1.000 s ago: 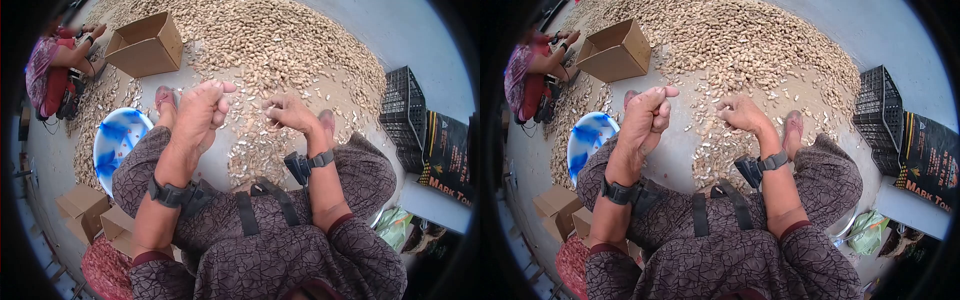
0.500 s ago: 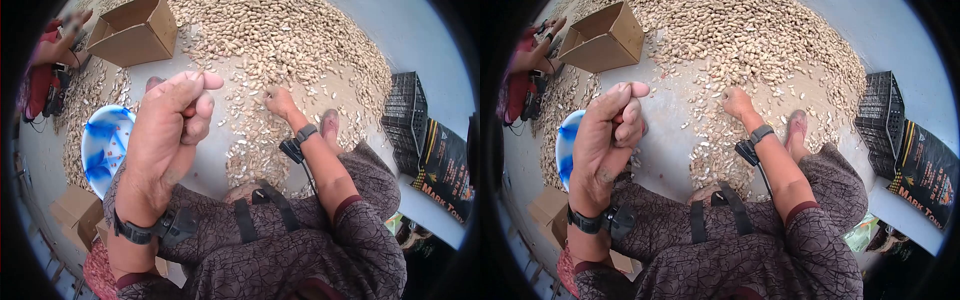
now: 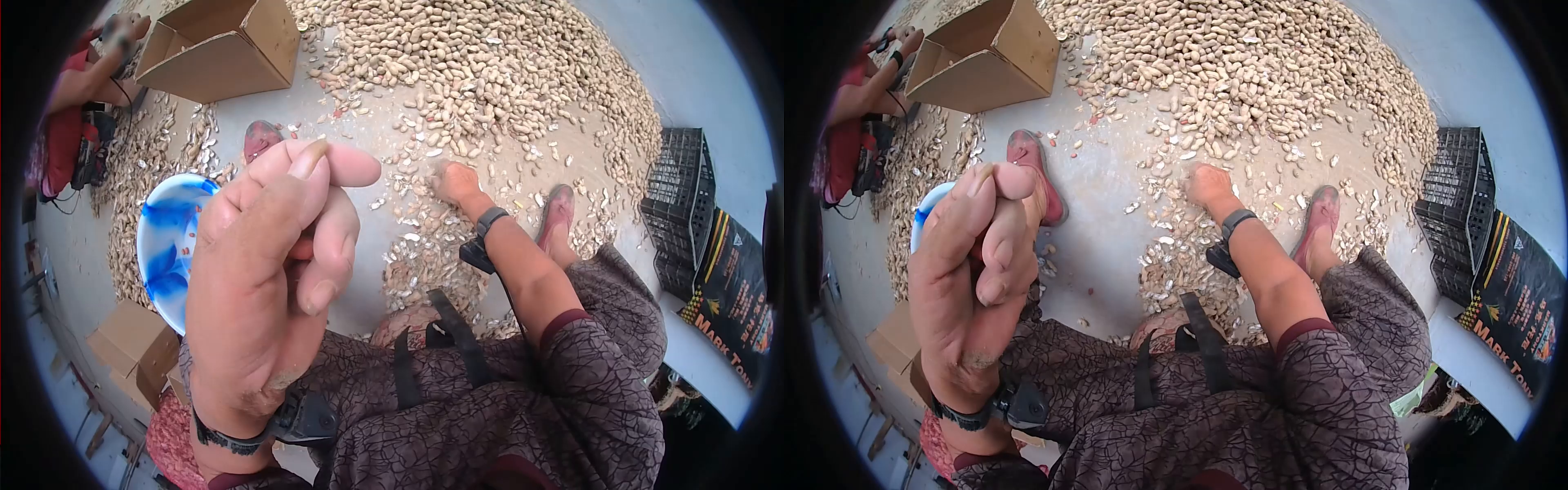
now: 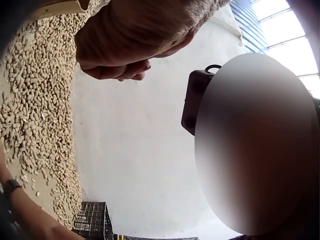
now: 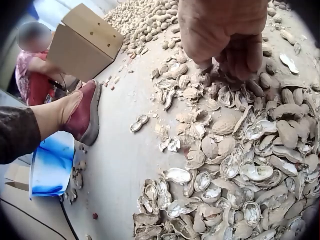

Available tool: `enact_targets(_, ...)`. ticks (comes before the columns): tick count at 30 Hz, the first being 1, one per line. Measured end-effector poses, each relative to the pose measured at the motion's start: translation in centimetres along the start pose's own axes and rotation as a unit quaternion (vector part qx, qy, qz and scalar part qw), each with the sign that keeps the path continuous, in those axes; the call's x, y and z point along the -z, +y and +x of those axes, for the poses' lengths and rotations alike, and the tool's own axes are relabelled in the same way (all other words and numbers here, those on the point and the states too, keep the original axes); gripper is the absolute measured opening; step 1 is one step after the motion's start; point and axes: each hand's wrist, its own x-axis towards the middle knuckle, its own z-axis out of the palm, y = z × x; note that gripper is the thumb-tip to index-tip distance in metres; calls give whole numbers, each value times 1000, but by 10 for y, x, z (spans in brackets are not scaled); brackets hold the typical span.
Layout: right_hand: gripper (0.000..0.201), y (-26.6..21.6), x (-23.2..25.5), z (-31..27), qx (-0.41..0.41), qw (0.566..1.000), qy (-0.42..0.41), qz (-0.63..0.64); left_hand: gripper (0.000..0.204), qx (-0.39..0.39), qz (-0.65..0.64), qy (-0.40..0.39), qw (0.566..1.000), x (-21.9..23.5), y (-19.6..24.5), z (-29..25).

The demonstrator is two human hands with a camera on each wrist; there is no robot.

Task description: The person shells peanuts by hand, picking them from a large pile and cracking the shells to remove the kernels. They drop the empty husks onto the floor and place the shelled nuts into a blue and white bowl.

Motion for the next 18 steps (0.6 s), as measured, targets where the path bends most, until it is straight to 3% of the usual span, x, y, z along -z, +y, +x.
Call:
enact_targets(5, 29, 10, 6, -2, -55, 995, 78, 35, 22, 1, -2, 8, 1000, 0, 1, -4)
enact_targets(8, 28, 11, 7, 0, -95, 992, 74, 23, 21, -7, -1, 10, 1000, -1, 3, -5)
enact_targets(11, 22, 13, -3, 6, -66, 993, 99, 14, 20, -10, 7, 5, 1000, 0, 4, -4)
enact_targets(12, 22, 11, 0, 5, -66, 993, 97, 14, 20, -8, 11, -1, 1000, 0, 4, -4)
enact_targets(14, 21, 7, 9, 4, -36, 998, -7, -55, 20, -5, 14, -2, 1000, 2, 3, -4)
enact_targets(18, 21, 6, 12, -2, -70, 994, 32, 74, 21, 1, 14, 5, 1000, 2, 2, -5)
